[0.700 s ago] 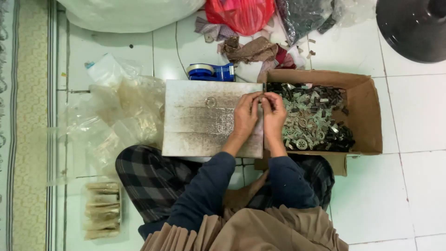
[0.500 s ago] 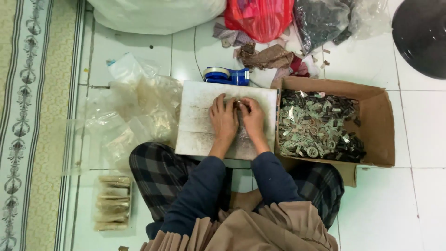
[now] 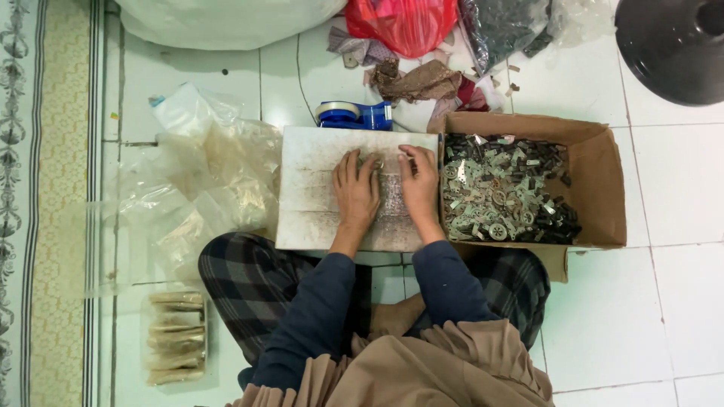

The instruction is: The person sorts small metal components from a box, places them into circular patterns on a board, and then puts them into small plastic bags.

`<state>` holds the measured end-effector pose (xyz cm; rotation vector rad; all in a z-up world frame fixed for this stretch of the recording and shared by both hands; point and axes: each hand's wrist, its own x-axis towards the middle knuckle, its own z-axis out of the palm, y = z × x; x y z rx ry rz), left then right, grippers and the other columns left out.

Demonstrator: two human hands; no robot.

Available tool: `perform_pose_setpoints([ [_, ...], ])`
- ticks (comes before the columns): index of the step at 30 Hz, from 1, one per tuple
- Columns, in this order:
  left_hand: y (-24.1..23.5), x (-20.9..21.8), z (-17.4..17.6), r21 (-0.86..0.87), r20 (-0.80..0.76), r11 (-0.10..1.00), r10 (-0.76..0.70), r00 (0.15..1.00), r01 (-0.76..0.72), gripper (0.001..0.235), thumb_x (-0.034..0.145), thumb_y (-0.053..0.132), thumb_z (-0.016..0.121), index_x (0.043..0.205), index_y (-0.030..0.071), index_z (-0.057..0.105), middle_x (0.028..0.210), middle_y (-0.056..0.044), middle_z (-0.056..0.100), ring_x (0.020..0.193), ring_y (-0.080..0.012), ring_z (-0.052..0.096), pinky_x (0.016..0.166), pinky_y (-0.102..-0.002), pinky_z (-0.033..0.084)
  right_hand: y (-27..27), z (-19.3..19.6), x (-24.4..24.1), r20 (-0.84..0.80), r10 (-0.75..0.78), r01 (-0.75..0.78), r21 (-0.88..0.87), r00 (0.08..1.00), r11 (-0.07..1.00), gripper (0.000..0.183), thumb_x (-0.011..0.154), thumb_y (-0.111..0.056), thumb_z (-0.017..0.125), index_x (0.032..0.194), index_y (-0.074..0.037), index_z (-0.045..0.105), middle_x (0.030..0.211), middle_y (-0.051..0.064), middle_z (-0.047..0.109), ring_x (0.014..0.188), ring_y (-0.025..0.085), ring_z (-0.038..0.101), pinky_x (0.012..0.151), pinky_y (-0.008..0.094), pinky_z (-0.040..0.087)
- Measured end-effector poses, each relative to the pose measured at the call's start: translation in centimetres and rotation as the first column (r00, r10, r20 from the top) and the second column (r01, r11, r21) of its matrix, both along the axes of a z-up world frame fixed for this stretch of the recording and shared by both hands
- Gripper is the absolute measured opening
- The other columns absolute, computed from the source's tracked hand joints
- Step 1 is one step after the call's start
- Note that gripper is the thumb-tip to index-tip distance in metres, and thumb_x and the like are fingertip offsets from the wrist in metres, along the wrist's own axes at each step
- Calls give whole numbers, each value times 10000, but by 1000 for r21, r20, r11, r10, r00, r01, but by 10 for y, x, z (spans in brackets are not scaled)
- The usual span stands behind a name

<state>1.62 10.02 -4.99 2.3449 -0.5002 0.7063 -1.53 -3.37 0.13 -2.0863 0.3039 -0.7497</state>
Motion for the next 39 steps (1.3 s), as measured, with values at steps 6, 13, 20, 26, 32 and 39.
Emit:
perform_pose_setpoints([
  [6, -99, -20, 42, -70, -310, 920, -388, 868, 386, 276, 1008, 145, 571, 1245, 212, 695, 1396, -97, 588, 1394, -297, 497, 1178, -521, 387, -113, -8, -28, 1, -174, 174, 6, 985, 985, 174, 1052, -60, 641, 1196, -122, 717, 1043, 44, 587, 862, 215, 671, 686, 331, 558],
  [13, -227, -42, -55, 350, -283, 829, -349, 893, 436, 145, 819, 60, 680, 931, 88, 768, 1069, -120, 683, 986, -284, 707, 847, -376, 631, -192, -111, -61, -317, -182, 131, -175, 931, 976, 133, 1044, -111, 651, 1135, -110, 748, 1048, 101, 569, 836, 376, 664, 677, 462, 588],
  [20, -243, -16, -41, 660, -558, 568, -68, 827, 492, 305, 892, -16, 602, 1178, -114, 648, 1037, -218, 694, 936, -307, 730, 731, -426, 638, -170, -103, -53, -556, -147, -47, -318, 818, 947, 228, 988, -137, 691, 1211, -94, 666, 1162, 148, 501, 1060, 442, 582, 785, 553, 595],
  [26, -247, -24, -54, 674, -540, 609, 19, 841, 419, 253, 921, -18, 537, 1133, -67, 665, 1079, -229, 620, 978, -333, 678, 711, -423, 625, -192, -157, -52, -638, -174, -138, -408, 750, 903, 556, 888, -249, 766, 1374, -250, 495, 1240, 54, 429, 1199, 327, 476, 855, 504, 529],
  [32, -254, -33, -116, 613, -141, 785, 5, 990, 83, 202, 897, 6, 484, 928, -36, 679, 923, -200, 570, 810, -289, 604, 553, -403, 545, -187, -136, -55, -674, -160, -130, -359, 721, 924, 511, 939, -234, 718, 1415, -237, 534, 1229, 65, 431, 1196, 350, 472, 859, 494, 534],
  [39, -264, -28, -104, 419, 191, 862, 222, 956, -284, 256, 883, 66, 494, 662, 151, 592, 657, 3, 471, 533, -158, 517, 489, -312, 453, -168, -76, -51, -739, -100, 382, 224, 667, 897, 386, 1031, -556, 400, 1189, -277, 616, 1325, 92, 505, 1234, 324, 524, 1071, 483, 408],
])
